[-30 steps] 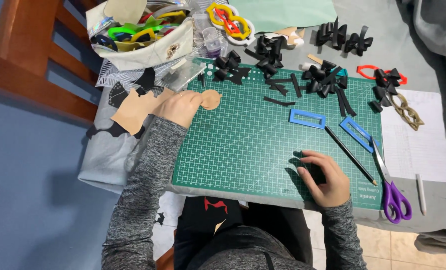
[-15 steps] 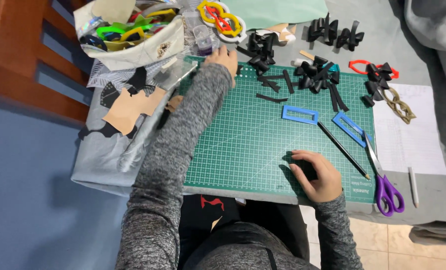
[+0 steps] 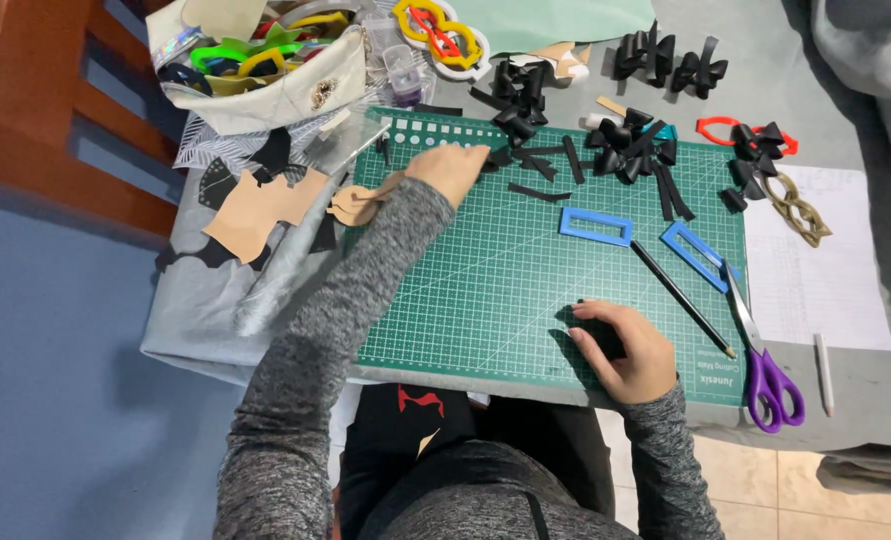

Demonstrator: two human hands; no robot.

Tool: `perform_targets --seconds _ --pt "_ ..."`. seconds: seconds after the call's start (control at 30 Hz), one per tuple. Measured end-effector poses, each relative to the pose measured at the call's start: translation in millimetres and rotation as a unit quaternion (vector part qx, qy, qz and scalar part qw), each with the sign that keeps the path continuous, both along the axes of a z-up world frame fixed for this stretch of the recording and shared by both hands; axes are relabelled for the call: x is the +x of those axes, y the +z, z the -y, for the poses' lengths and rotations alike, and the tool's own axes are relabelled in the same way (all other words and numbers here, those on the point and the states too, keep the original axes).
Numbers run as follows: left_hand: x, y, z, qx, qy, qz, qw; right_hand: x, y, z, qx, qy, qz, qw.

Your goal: The person cuts tan fabric pieces with purple-handled scissors on a green cutting mat, trimming along the edges of pre-drawn shapes and setting finished pieces aside. They then pick up a glue tube and apply glue to small black ribbon bows on the mat.

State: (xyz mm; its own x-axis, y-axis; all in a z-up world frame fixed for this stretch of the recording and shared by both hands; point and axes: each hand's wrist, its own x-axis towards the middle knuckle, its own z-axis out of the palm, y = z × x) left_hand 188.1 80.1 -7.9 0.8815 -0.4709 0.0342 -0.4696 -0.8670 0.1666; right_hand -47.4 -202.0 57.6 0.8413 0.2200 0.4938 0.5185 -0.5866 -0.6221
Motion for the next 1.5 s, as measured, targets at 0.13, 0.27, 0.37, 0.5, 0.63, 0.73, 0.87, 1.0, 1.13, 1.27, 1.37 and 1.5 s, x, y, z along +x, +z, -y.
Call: perform_targets --seconds 0.13,0.27,0.37,0.5,0.63,0.73,0.87,1.0,1.13,1.27,1.37,1.5 --pt "-52 -8 16 -0.015 -0.05 0.021 0.998 -1 -4 1 -0.008 -0.002 0.012 1.0" --pt "-120 -2 25 -0.031 -0.092 0.05 0.994 1 -8 6 0.002 -0.007 -0.049 0.999" --pt "-175 33 22 -0.064 -0.13 0.108 0.983 15 8 2 -0.017 -0.015 -0.103 0.994" --pt "-221 50 18 -0.139 -0.137 0.201 0.96 62 41 -14 -0.073 0.044 -0.079 0.993" --pt "-201 1 26 -0.172 -0.123 0.207 0.955 145 57 -58 -0.103 0.101 -0.011 0.99" --pt "-188 3 35 -0.148 -0.055 0.296 0.942 213 50 -99 -0.217 0.067 -0.015 0.974" --pt "-199 31 36 -0.172 -0.034 0.174 0.969 286 17 -142 -0.325 0.063 0.007 0.944" --pt "-213 34 30 -0.185 -0.048 0.114 0.975 326 -5 -161 -0.376 0.017 -0.049 0.925" --pt "-226 33 13 -0.237 -0.043 0.106 0.965 342 1 -168 -0.404 0.037 -0.106 0.908" --pt "-238 49 -2 -0.318 -0.011 0.123 0.94 348 -3 -172 -0.458 0.054 -0.158 0.873" --pt "-241 59 -4 -0.366 0.008 0.13 0.922 340 -20 -170 -0.434 0.027 -0.093 0.896" --pt "-241 54 -3 -0.347 0.024 0.149 0.925 291 -8 -154 -0.329 0.042 0.032 0.943"
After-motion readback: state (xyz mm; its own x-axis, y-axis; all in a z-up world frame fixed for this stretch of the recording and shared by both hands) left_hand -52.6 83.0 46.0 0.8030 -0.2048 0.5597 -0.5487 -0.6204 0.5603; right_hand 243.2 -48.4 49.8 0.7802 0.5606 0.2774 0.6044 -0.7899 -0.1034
